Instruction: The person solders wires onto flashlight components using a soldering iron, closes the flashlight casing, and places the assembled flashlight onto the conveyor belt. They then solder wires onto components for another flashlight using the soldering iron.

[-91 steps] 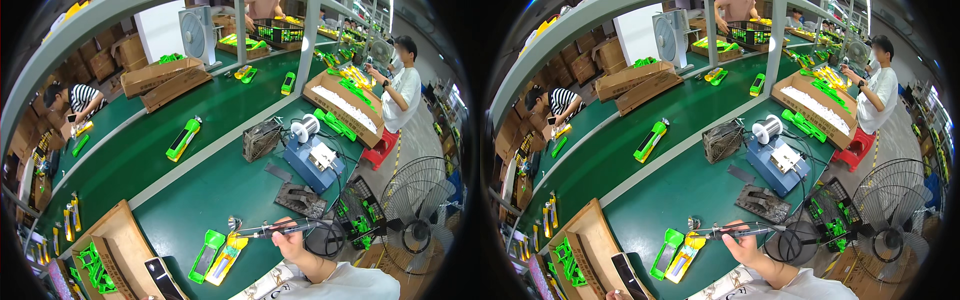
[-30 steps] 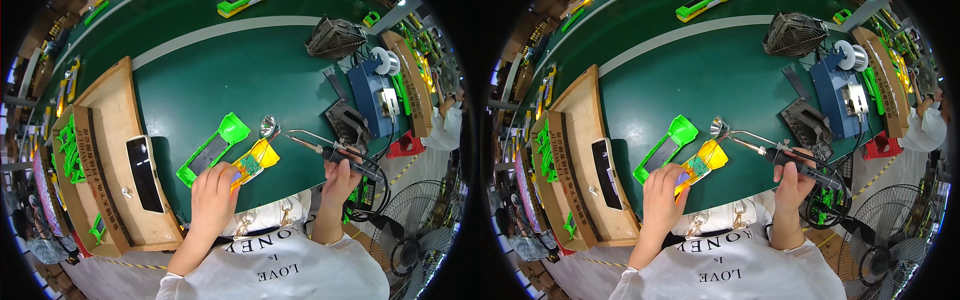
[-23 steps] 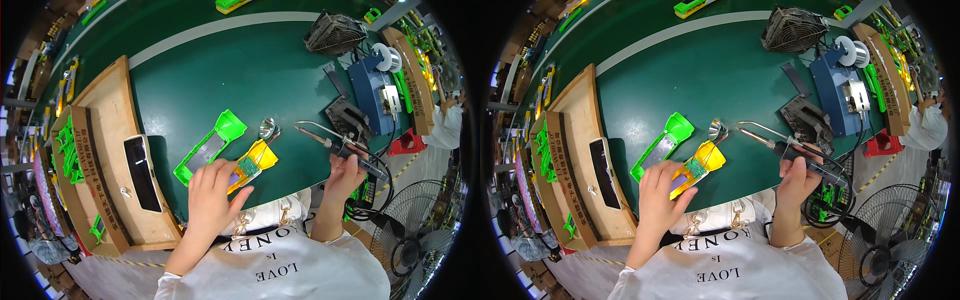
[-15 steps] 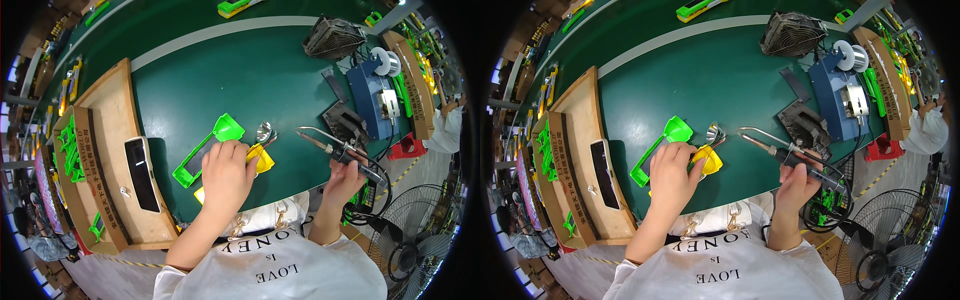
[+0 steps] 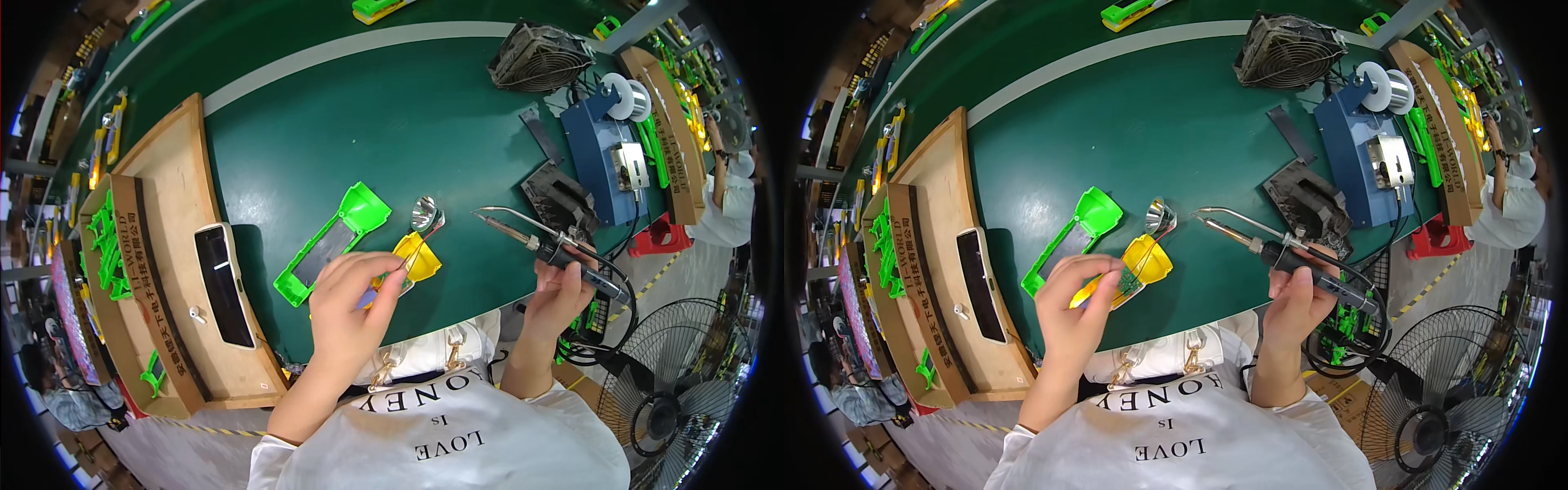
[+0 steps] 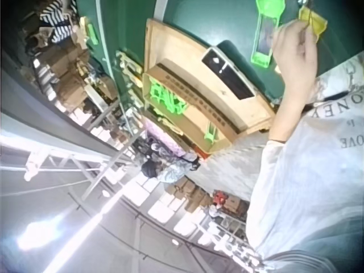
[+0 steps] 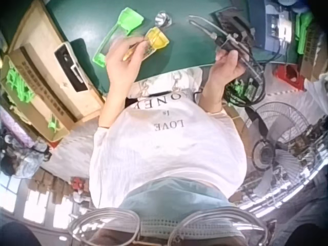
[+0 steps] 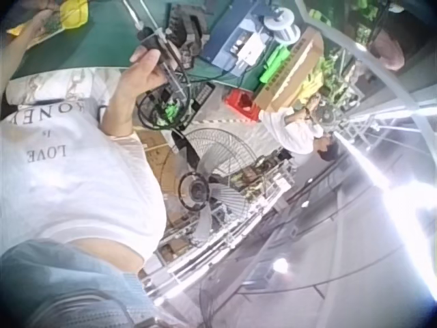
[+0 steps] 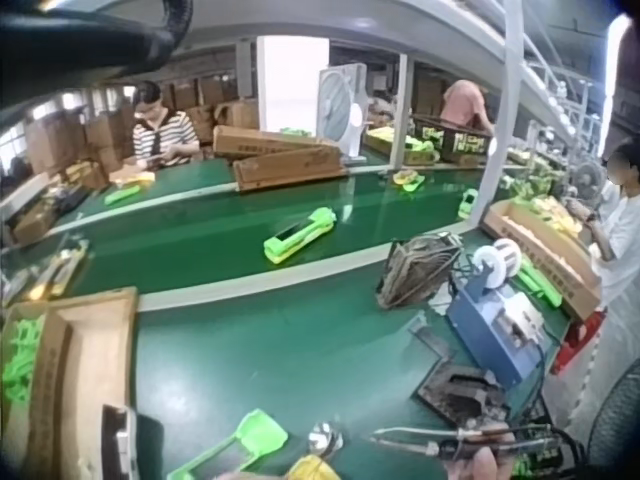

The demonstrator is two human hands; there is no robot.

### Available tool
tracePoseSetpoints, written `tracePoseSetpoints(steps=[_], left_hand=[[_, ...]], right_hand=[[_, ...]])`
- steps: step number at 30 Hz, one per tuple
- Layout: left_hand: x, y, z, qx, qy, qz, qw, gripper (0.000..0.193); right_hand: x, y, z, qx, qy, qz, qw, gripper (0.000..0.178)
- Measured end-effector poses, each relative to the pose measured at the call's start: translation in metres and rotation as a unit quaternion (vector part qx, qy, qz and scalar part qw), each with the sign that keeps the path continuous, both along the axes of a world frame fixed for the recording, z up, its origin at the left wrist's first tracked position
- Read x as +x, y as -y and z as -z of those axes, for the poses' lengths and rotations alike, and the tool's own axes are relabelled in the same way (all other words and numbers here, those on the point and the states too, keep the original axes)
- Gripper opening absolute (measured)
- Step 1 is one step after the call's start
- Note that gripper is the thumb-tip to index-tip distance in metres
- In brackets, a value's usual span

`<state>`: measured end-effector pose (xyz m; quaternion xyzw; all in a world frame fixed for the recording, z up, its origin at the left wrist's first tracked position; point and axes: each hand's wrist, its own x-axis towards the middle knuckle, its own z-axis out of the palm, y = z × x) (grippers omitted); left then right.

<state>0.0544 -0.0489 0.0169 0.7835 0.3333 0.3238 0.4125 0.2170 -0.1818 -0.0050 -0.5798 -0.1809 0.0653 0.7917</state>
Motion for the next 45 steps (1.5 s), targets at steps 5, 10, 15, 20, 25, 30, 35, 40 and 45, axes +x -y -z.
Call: tracePoseSetpoints(steps=[5, 10, 15, 20, 25, 30, 35, 40, 45], left_hand=[[-0.029, 0.007, 0.001, -0.044, 0.014, -0.02, 0.999, 0.004], [-0.057, 0.015, 0.008, -0.092, -0.033, -0.144, 0.985, 0.006], [-0.074, 0.013, 0.015, 0.007, -0.103, -0.186, 0.977, 0.01], [-0.089, 0.008, 0.022, 0.044, -0.14, -0.212, 0.966, 0.005], [-0.093, 0.005, 0.022, 0.016, -0.16, -0.219, 0.962, 0.007], [-0.09, 0.008, 0.016, -0.048, -0.118, -0.205, 0.97, 0.009], [-0.085, 0.015, 0.021, 0.019, -0.045, -0.169, 0.984, 0.021], [-0.085, 0.022, 0.029, 0.019, -0.058, -0.189, 0.98, 0.021], [-0.092, 0.019, 0.035, 0.011, -0.051, -0.251, 0.967, 0.013]], right_hand=[[-0.003, -0.002, -0.003, 0.003, 0.014, -0.033, 0.999, 0.026], [-0.01, -0.009, -0.008, 0.009, 0.012, -0.058, 0.998, 0.027], [-0.025, -0.027, -0.018, -0.023, 0.051, -0.165, 0.985, 0.028], [-0.047, -0.043, -0.035, -0.108, -0.021, -0.282, 0.953, 0.022], [-0.065, -0.066, -0.034, -0.144, 0.014, -0.356, 0.923, 0.023], [-0.075, -0.074, -0.029, -0.169, 0.053, -0.355, 0.918, 0.023], [-0.075, -0.074, -0.031, -0.136, 0.032, -0.271, 0.952, 0.022], [-0.073, -0.075, -0.029, -0.106, 0.051, -0.261, 0.958, 0.022], [-0.074, -0.07, -0.029, -0.139, 0.036, -0.299, 0.943, 0.023]])
